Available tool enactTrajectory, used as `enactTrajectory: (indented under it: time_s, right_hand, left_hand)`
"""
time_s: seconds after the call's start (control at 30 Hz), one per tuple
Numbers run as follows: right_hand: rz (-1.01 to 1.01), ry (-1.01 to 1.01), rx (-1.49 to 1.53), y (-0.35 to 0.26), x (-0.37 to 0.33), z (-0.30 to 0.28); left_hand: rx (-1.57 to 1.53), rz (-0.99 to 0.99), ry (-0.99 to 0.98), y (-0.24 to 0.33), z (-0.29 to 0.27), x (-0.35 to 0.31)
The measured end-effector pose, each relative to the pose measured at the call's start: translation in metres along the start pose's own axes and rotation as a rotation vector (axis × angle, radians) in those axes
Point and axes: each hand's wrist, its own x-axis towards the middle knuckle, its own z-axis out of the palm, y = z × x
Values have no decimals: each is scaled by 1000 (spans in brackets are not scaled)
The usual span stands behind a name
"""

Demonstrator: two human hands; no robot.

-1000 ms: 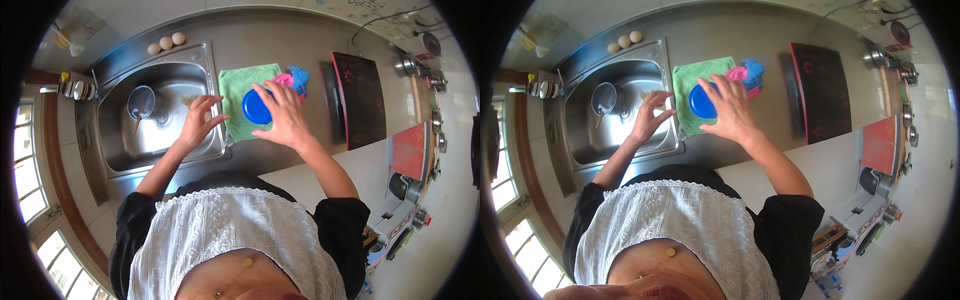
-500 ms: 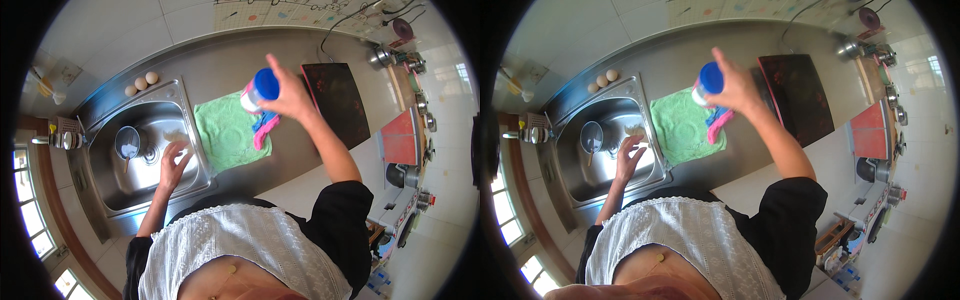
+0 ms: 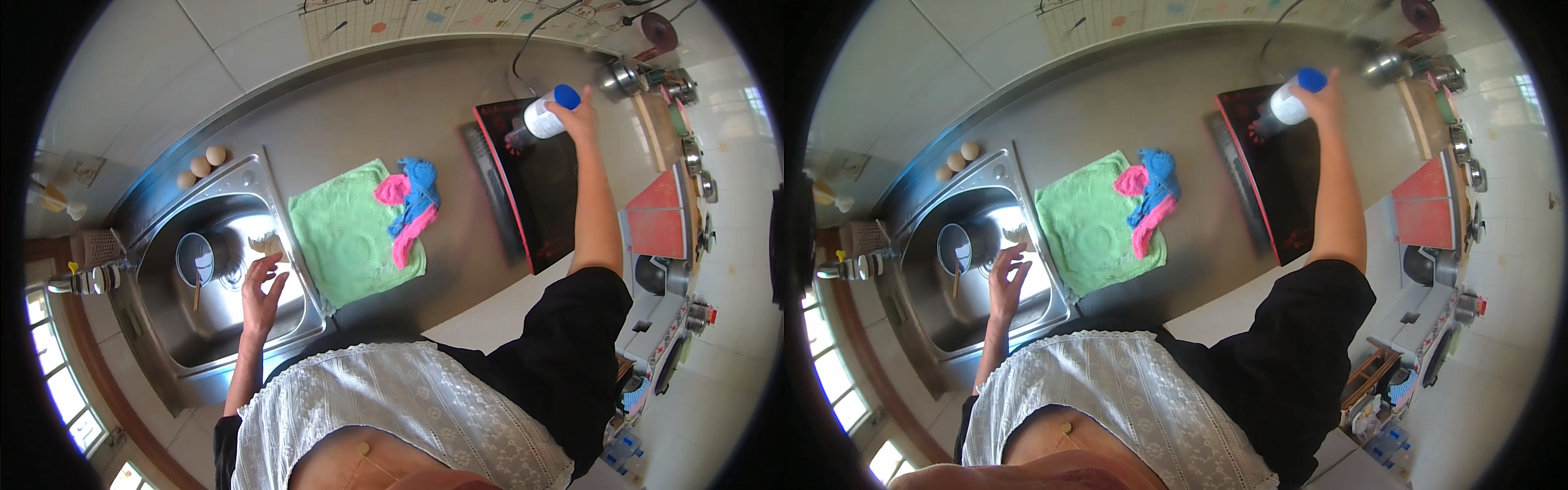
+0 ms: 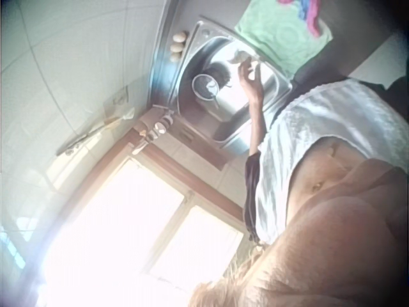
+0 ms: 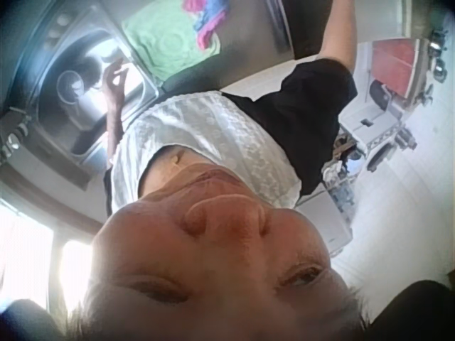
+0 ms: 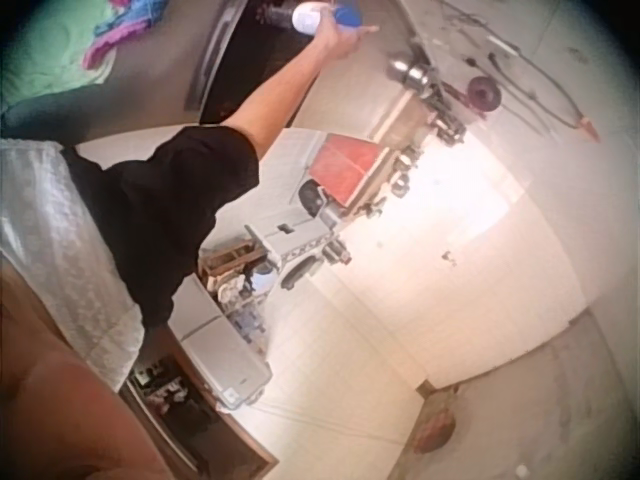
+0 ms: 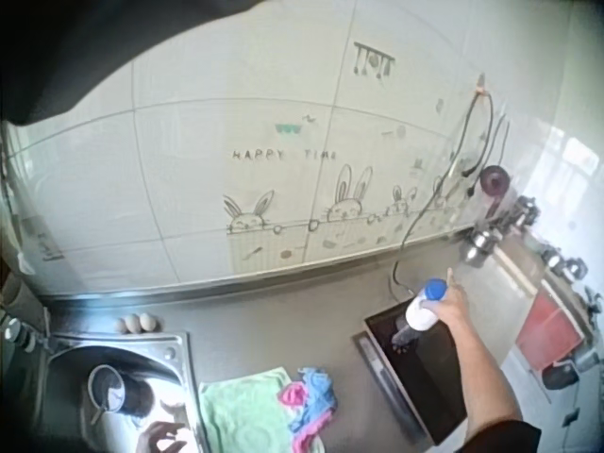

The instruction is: The person washes a small pot and chopsticks in a kitchen sink using a sponge and running water.

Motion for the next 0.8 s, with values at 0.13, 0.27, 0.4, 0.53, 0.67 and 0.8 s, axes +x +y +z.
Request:
enactTrajectory:
  time_s: [0.13, 0.27, 0.4, 0.53, 0.67, 0.8]
  right_hand:
    - [-194, 273, -278, -20, -22, -11]
    - [-747, -22, 198, -98, -107, -7]
    - [-967, -697, 207, -124, -208, 49]
    - [-928, -510, 138, -108, -232, 90]
    - [-842, -431, 217, -125, -222, 79]
    - [-386, -647, 540, -157, -216, 65]
  left_hand:
    - [62, 19, -13, 10, -5, -2]
    - [125, -4, 28, 2, -15, -21]
    - [90, -61, 53, -1, -26, -42]
    - [84, -82, 23, -3, -44, -58]
    - [47, -108, 103, -42, -73, -95]
    - [-24, -167, 136, -89, -107, -121]
